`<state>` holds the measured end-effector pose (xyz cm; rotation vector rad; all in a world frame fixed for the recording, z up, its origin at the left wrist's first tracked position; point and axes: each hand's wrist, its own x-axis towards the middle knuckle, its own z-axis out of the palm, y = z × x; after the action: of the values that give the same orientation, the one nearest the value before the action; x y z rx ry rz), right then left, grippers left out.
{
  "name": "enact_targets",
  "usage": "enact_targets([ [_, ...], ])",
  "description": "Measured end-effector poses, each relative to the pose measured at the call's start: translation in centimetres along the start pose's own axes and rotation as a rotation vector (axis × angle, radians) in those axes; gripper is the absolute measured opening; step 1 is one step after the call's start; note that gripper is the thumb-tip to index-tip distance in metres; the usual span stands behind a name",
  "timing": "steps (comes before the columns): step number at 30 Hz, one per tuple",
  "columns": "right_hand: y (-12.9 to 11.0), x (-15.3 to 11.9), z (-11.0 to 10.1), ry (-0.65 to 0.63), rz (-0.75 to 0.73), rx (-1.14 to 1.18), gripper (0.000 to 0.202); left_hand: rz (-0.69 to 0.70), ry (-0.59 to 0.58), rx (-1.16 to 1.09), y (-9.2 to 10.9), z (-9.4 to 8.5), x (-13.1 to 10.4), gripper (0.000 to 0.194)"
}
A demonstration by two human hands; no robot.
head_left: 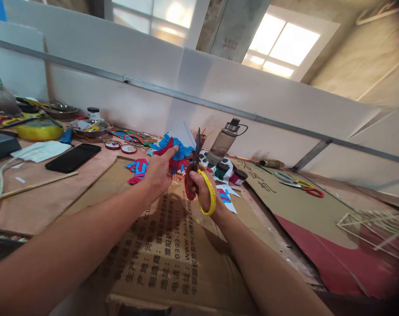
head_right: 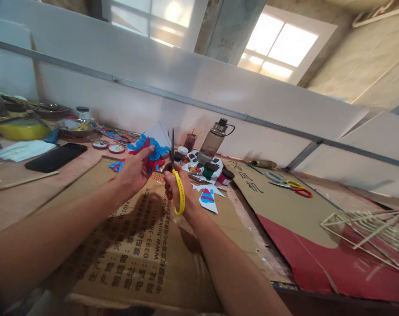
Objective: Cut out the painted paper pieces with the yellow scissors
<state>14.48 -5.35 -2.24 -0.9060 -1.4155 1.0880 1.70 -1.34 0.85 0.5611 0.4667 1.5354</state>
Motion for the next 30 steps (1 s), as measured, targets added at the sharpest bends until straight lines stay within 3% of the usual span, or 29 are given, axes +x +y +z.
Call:
enact_targets([
  [14, -0.2, -0.1, 0.0, -0.008, 0.020, -0.006, 0.038, -0.027, 0.012, 0.045, 0.9, 0.6, -0.5, 0.011],
  [25, 0.0, -0.1, -0.2, 0.022, 0.062, -0.005, 0.033, -0.011, -0.022, 0.128, 1.7, 0.2, 0.0, 0.016],
  [30, 0.1, -0.1, -0.3, 0.005, 0.065, -0.034, 0.031, -0.002, -0.022, 0.193, 1.9, -0.1, 0.4, 0.028],
])
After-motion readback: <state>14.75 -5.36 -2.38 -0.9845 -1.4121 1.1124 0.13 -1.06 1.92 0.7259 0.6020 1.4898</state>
